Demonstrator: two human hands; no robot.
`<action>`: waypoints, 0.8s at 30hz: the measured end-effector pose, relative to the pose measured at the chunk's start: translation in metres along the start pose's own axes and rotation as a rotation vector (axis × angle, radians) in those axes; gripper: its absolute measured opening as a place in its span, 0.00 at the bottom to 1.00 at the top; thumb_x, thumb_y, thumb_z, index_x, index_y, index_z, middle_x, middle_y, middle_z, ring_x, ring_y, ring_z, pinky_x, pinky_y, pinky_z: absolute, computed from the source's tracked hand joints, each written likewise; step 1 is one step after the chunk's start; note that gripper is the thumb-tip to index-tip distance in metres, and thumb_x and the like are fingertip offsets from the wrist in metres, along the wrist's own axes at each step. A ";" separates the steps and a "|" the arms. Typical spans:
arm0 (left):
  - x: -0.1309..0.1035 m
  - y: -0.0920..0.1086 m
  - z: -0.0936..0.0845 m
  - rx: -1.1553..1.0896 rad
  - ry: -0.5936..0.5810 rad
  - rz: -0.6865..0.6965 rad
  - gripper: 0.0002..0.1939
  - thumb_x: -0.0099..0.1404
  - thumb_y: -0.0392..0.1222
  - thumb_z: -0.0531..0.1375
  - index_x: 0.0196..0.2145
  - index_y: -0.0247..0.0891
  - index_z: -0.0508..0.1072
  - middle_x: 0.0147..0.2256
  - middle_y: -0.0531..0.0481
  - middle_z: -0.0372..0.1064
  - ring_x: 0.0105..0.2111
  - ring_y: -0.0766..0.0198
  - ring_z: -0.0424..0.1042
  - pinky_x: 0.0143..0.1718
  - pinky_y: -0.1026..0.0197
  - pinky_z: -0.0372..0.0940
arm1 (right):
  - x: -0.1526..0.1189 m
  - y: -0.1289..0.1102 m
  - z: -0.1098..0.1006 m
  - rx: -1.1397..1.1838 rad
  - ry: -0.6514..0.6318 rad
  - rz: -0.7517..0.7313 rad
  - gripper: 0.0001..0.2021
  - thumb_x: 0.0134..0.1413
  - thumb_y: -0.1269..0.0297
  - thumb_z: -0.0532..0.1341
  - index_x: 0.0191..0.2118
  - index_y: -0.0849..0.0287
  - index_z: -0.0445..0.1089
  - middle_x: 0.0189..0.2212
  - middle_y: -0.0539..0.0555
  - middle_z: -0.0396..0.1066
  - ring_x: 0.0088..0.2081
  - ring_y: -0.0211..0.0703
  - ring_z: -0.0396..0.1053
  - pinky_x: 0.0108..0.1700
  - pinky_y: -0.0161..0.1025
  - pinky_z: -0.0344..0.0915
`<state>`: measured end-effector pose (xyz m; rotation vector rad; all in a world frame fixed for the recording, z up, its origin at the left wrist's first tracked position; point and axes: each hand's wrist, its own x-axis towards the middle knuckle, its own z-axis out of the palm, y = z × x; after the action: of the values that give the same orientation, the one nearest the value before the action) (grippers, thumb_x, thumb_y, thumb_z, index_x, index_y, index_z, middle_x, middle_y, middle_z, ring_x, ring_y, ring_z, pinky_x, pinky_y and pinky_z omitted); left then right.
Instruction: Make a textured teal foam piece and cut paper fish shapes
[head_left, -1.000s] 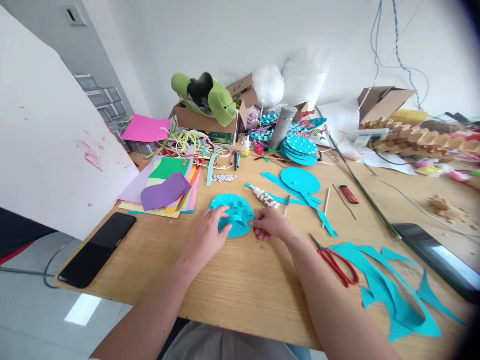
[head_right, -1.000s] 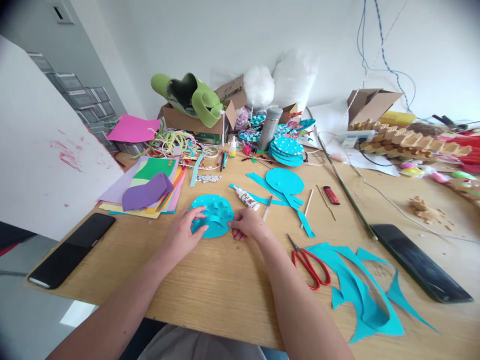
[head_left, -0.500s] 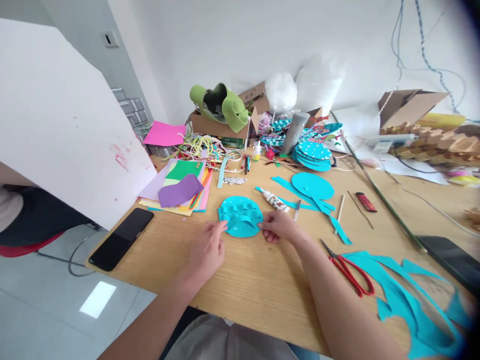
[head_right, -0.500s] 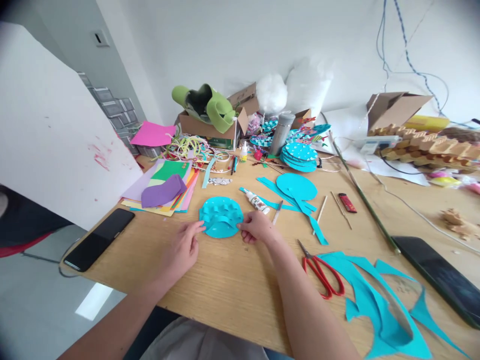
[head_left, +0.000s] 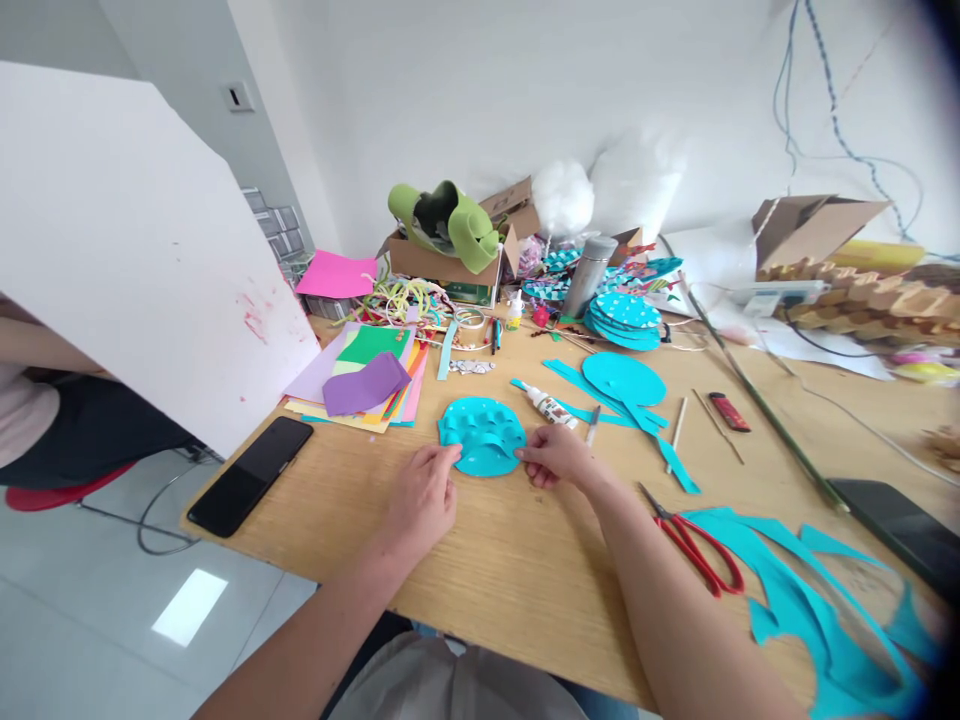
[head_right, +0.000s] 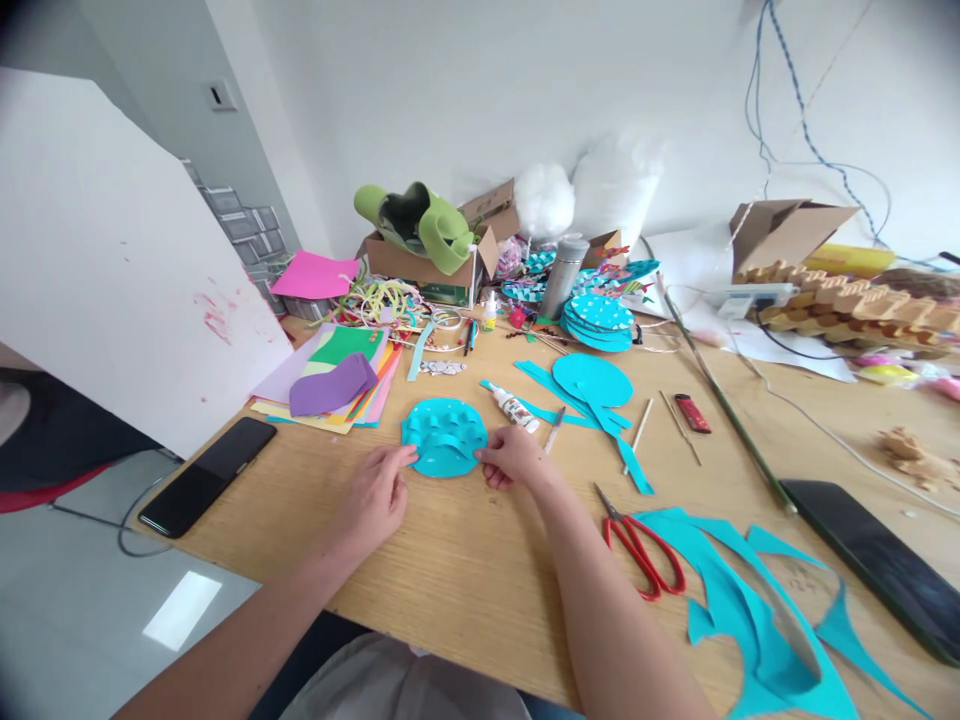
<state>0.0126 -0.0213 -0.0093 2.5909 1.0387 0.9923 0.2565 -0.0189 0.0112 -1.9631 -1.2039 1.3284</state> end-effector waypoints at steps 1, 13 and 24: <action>0.000 0.000 0.000 -0.001 -0.007 -0.002 0.31 0.54 0.20 0.51 0.54 0.40 0.59 0.42 0.46 0.72 0.45 0.55 0.68 0.47 0.50 0.66 | -0.001 0.000 0.000 0.000 0.000 -0.002 0.15 0.49 0.64 0.68 0.21 0.58 0.61 0.14 0.49 0.71 0.16 0.37 0.71 0.16 0.28 0.66; -0.002 -0.002 0.000 -0.006 -0.020 -0.027 0.31 0.55 0.20 0.52 0.55 0.39 0.59 0.43 0.46 0.72 0.46 0.56 0.68 0.47 0.52 0.66 | -0.015 -0.010 -0.010 -0.091 0.207 -0.104 0.14 0.58 0.61 0.58 0.23 0.58 0.63 0.17 0.52 0.71 0.16 0.37 0.68 0.19 0.32 0.65; -0.001 0.000 -0.002 0.033 -0.011 -0.044 0.30 0.54 0.21 0.53 0.54 0.38 0.61 0.42 0.45 0.72 0.45 0.55 0.68 0.46 0.52 0.67 | -0.036 -0.009 0.044 -0.625 0.670 -1.072 0.15 0.64 0.60 0.54 0.51 0.61 0.68 0.43 0.62 0.69 0.44 0.50 0.66 0.47 0.47 0.65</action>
<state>0.0107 -0.0216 -0.0084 2.5849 1.1139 0.9578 0.2079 -0.0488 0.0176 -1.4175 -1.9523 -0.2473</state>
